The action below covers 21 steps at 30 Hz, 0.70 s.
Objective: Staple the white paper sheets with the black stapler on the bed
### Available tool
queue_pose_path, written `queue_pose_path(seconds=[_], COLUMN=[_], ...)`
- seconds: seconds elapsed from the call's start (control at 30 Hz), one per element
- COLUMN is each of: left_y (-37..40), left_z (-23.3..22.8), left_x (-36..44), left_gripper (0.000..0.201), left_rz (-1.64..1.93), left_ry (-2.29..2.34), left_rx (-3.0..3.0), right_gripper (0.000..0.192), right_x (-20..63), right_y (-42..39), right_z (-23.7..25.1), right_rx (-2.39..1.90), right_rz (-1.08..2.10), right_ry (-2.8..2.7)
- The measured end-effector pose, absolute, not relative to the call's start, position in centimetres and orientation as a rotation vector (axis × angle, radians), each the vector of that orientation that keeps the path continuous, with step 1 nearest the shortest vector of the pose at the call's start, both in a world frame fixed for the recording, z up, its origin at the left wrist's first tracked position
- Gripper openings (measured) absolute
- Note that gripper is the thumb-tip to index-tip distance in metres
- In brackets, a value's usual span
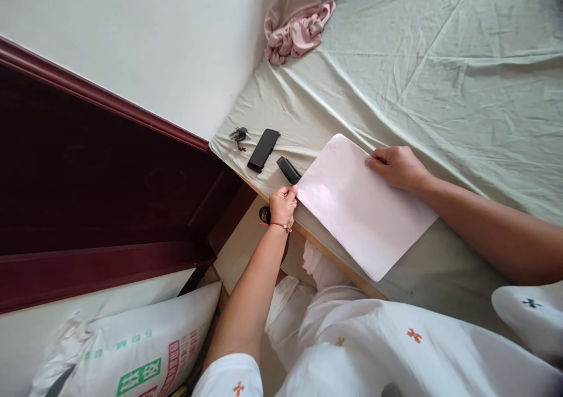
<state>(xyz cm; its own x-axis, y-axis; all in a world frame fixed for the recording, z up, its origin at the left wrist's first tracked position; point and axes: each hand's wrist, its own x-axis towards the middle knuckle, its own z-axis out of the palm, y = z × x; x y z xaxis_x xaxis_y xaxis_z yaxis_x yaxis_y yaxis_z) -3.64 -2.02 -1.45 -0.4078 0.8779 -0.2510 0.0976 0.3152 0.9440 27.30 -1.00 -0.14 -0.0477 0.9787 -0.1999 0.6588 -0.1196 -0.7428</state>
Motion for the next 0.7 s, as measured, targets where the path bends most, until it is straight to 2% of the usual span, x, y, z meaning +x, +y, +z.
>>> queue_pose_path(seconds=[0.37,0.5,0.7], left_y=[-1.4,-1.3,-1.3], left_z=[-1.0,-1.3,-2.1], left_x=[-2.9,-2.8,-3.3], left_gripper=[0.027,0.019,0.024], left_rz=[1.154,1.198,1.207], left_ry=[1.840,1.850,1.884], left_rx=[0.778,0.798,0.870], right_gripper=[0.022,0.020,0.020], right_x=[27.2,27.2,27.1], right_y=[-0.9,-0.6,-0.5], right_z=[0.1,0.1,0.0], right_rx=[-1.874,-1.874,-1.854], right_rz=[1.001,0.991,1.023], right_ry=[-1.746,-1.732,-1.687])
